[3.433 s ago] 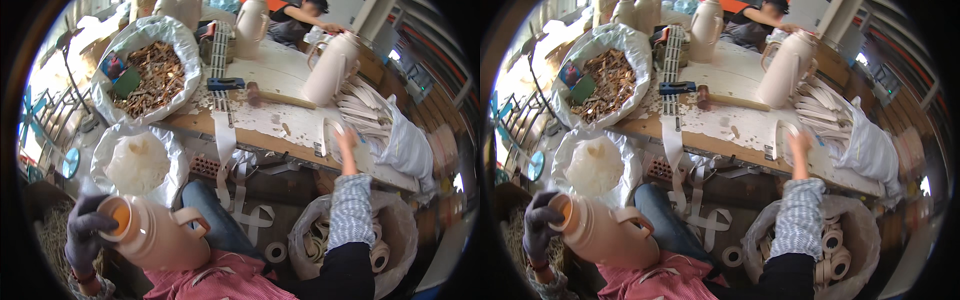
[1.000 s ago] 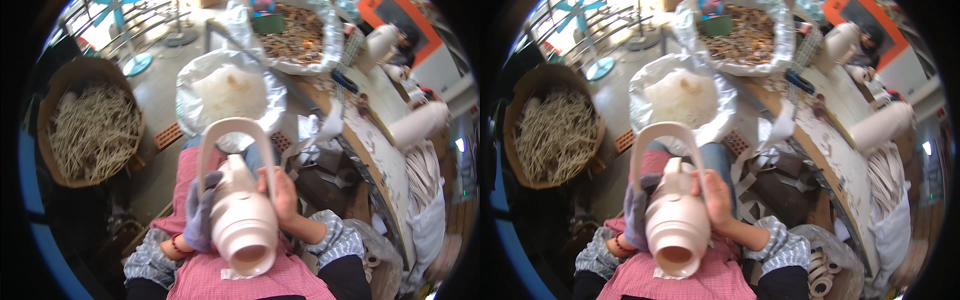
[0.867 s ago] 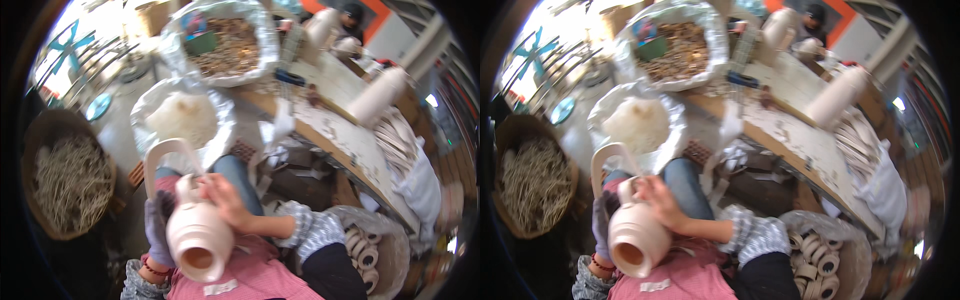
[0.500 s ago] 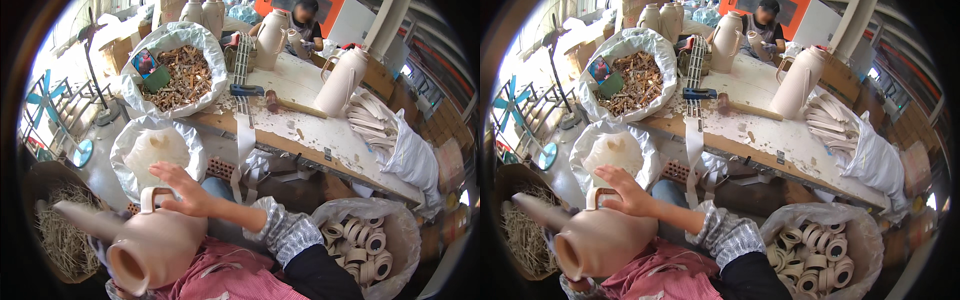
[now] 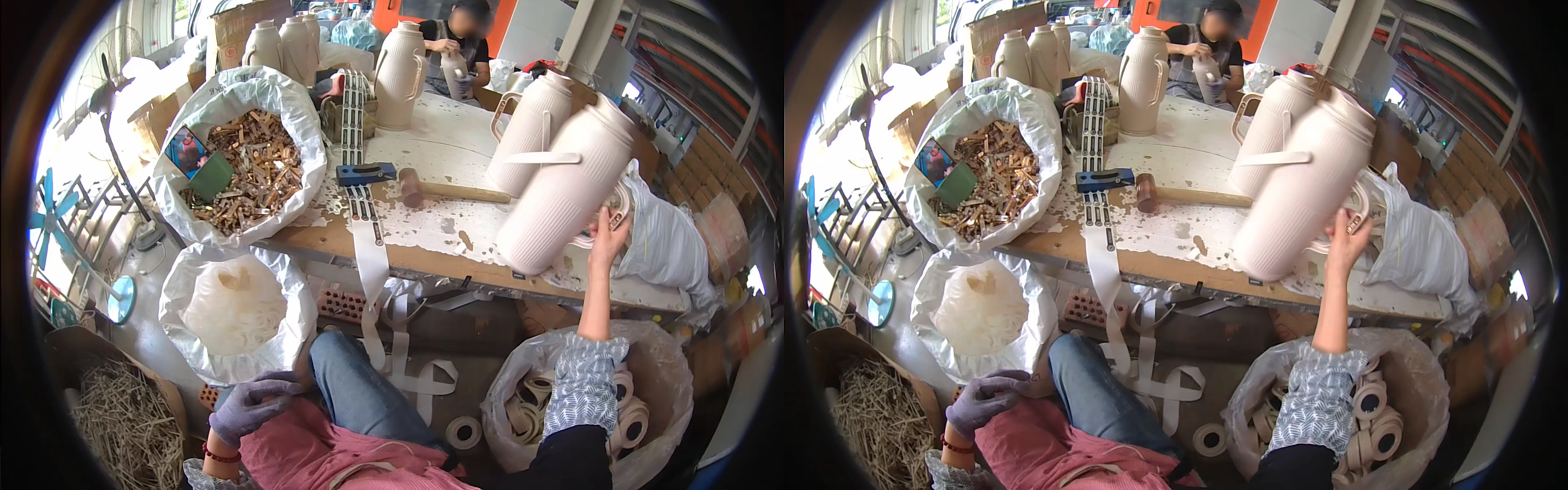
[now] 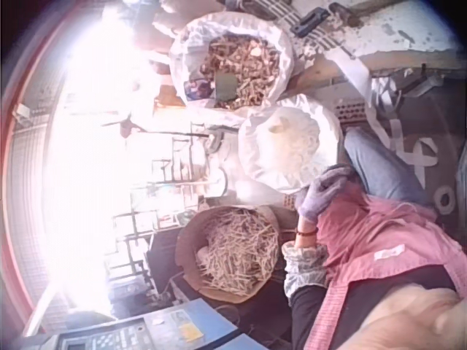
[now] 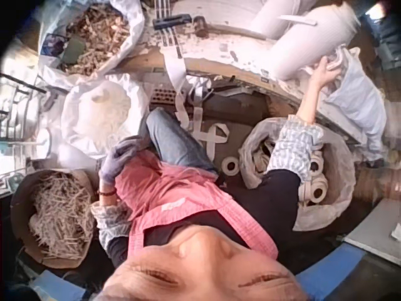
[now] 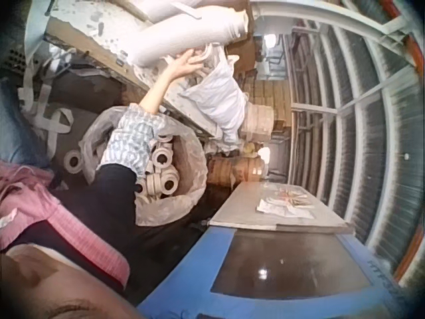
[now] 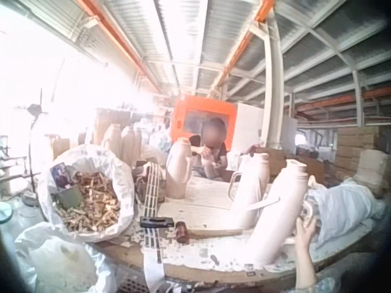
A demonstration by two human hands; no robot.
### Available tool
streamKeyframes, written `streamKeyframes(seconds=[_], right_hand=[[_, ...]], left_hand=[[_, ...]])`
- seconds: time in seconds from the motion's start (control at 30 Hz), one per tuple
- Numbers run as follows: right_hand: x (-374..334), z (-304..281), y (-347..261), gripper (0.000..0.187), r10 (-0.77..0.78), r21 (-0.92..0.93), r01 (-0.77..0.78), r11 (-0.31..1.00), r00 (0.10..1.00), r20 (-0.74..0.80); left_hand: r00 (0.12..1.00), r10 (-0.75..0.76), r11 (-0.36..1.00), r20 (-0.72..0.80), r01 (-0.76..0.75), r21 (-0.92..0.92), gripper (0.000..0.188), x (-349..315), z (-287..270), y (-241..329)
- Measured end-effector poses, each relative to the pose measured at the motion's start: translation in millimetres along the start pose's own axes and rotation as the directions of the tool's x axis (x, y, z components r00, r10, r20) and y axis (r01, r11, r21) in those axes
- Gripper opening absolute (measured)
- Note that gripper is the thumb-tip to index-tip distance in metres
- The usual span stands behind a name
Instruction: The person assembles beige thermal containers by inserting a cork stopper, attaching a handle, and applying a label. The person repeats this process for multiple containers, placing finished units on a nearby table.
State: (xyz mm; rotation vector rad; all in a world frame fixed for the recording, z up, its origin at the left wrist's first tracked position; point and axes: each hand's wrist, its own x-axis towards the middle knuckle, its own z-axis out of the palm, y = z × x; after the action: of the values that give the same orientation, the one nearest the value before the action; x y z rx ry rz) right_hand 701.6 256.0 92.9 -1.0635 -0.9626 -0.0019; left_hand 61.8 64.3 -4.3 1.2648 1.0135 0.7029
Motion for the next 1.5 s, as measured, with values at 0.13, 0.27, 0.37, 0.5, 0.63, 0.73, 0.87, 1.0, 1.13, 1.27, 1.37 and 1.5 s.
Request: streamKeyframes(seconds=[0.13,0.27,0.37,0.5,0.63,0.73,0.87,1.0,1.13,1.27,1.37,1.5], right_hand=[[56.3,10.9,65.6,0.038,-0.133,-0.415,0.047,0.908,0.974,-0.182],[137.3,40.4,154.8,0.047,-0.38,-0.612,0.195,0.766,0.906,-0.186],[135.7,105.6,170.4,0.059,-0.133,-0.537,0.1,0.838,0.991,-0.024],[49.6,196.2,167.6,0.07,-0.355,-0.666,0.35,0.659,0.925,0.135],[-108.3,259.8,106.8,0.038,-0.28,0.006,0.41,0.912,0.614,0.738],[-179.1,268.3,69.2,0.028,-0.353,-0.021,0.708,0.706,0.378,0.856],[-202.5,288.5,75.9,0.033,-0.334,0.073,0.669,0.739,0.27,0.903],[-204.6,273.4,69.0,0.029,0.075,-0.13,0.158,0.979,0.316,0.946],[-113.2,281.9,172.5,0.031,-0.03,-0.04,0.332,0.942,0.205,0.978],[-153.0,276.9,140.1,0.023,-0.073,-0.132,0.448,0.884,0.413,0.908],[-171.6,261.4,104.1,0.02,-0.333,-0.046,0.713,0.7,0.383,0.862],[-192.5,225.5,41.3,0.016,-0.402,0.076,0.651,0.755,0.368,0.838]], left_hand=[[0.997,0.051,0.985,0.064,-0.061,0.162,0.027,28.1,14.7,-4.8],[0.999,0.048,0.989,-0.011,-0.045,0.141,0.028,35.4,16.7,-14.4],[0.982,-0.077,0.992,-0.172,0.092,0.082,0.028,15.0,10.3,-34.6],[0.832,0.033,0.965,-0.554,0.117,0.233,0.025,-29.1,-1.9,-63.5],[0.285,0.071,0.988,-0.956,0.111,0.106,0.025,-130.0,-27.5,-182.3],[0.125,-0.044,0.956,-0.991,0.294,-0.005,0.023,-259.8,-7.4,-310.0],[-0.229,-0.311,0.807,-0.923,0.449,-0.383,0.022,-432.8,128.5,-455.5],[-0.592,-0.491,0.362,-0.639,0.529,-0.768,0.033,-516.5,290.8,-476.4],[-0.698,-0.456,0.341,-0.552,0.436,-0.833,0.034,-500.2,316.4,-471.5],[-0.56,-0.535,0.259,-0.632,0.604,-0.754,0.053,-453.9,286.1,-437.9],[-0.261,-0.579,0.324,-0.772,0.796,-0.511,0.065,-439.5,265.8,-442.2],[-0.17,-0.909,-0.011,-0.381,0.923,-0.384,0.046,-459.8,233.0,-442.7]])
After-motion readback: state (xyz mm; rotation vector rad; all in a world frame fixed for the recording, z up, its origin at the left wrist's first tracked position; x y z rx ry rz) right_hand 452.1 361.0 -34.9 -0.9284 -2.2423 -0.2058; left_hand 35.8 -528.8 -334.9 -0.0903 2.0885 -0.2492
